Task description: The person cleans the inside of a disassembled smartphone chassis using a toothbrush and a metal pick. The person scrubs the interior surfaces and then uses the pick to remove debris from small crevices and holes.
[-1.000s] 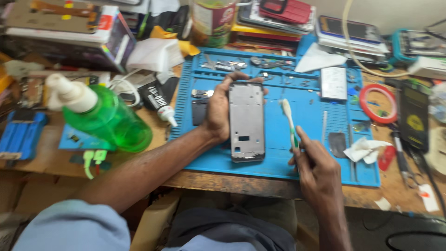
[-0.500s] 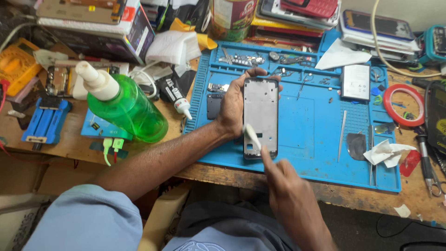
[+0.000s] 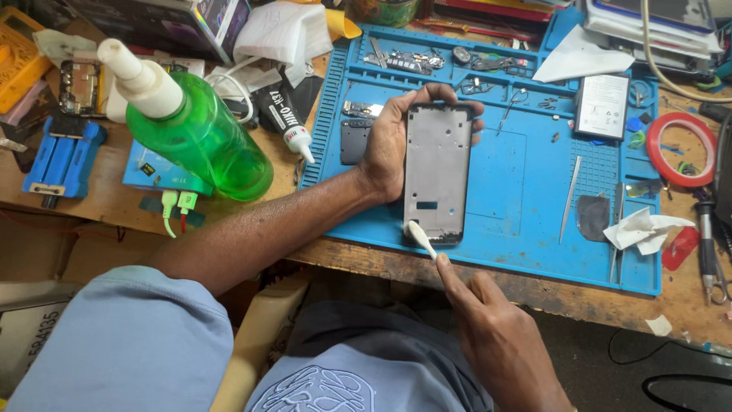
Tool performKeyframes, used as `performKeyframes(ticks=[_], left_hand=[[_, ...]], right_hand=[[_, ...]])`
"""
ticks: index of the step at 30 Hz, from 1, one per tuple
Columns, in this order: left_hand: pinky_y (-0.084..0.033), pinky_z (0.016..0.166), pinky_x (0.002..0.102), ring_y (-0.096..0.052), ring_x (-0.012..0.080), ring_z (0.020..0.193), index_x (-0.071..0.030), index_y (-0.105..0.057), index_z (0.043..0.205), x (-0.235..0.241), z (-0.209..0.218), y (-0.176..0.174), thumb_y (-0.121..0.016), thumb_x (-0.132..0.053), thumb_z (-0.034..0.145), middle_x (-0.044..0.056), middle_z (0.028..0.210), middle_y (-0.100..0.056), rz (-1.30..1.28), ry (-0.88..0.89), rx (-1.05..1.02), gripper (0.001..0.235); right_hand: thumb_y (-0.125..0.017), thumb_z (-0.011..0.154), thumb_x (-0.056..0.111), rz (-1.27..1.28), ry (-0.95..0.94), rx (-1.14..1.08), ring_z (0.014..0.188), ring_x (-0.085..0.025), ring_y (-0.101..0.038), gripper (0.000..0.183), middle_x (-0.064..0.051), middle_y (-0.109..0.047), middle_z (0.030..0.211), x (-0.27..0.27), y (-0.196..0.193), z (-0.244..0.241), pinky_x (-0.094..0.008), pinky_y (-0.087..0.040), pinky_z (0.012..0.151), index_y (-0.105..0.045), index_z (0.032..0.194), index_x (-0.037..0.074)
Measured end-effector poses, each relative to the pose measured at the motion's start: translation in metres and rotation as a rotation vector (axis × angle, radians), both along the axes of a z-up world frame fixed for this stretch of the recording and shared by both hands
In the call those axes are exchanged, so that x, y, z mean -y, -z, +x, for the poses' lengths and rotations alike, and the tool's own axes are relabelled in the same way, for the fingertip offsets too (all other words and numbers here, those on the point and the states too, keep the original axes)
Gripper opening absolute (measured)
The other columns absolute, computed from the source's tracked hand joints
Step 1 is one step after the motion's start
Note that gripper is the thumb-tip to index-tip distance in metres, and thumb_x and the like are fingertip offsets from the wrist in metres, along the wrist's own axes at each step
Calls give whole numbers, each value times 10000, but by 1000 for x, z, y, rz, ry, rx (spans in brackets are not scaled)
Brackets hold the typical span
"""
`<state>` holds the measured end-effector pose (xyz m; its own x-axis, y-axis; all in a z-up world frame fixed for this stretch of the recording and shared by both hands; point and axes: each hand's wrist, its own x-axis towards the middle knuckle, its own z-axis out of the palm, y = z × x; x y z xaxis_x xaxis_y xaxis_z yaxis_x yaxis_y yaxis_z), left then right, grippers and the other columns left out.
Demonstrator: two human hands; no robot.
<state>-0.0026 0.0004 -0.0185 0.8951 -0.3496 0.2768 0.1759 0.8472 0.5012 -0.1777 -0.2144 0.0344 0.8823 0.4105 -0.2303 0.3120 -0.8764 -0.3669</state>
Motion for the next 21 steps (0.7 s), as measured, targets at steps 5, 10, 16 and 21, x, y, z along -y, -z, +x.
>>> performKeyframes(ticks=[5, 10, 16, 21], left_hand=[[-564, 1077, 513, -660, 327, 1155, -81, -544, 1154, 3, 3, 0, -302, -410, 1102, 206, 1229, -616, -19, 4, -43, 411], [-570, 1070, 499, -663, 322, 1142, -85, -534, 1157, 2, 5, 2, -297, -482, 1106, 200, 1225, -612, -19, -22, -88, 465], [-571, 1070, 505, -664, 337, 1167, -82, -530, 1160, 1, 9, 6, -308, -475, 1101, 201, 1232, -624, -21, -37, -57, 455], [-570, 1058, 509, -662, 340, 1166, -87, -534, 1153, 1, 13, 6, -313, -473, 1083, 207, 1211, -628, 13, -64, -76, 450]], right_hand=[[-681, 872, 73, 248, 106, 262, 681, -241, -701, 534, -110, -710, 877, 45, -11, 18, -399, -556, 616, -650, 1393, 190], [-695, 988, 68, 28, 280, 481, 763, -243, -682, 413, -153, -725, 1031, 70, -4, 68, -357, -553, 654, -696, 1397, 127], [-744, 1043, 108, 99, 268, 713, 951, -281, -701, 274, -188, -716, 1149, 91, 15, 79, -397, -564, 843, -733, 1312, 56], [-729, 1080, 130, 108, 296, 628, 887, -260, -703, 221, -179, -720, 1097, 98, 17, 96, -393, -570, 846, -741, 1282, 40]])
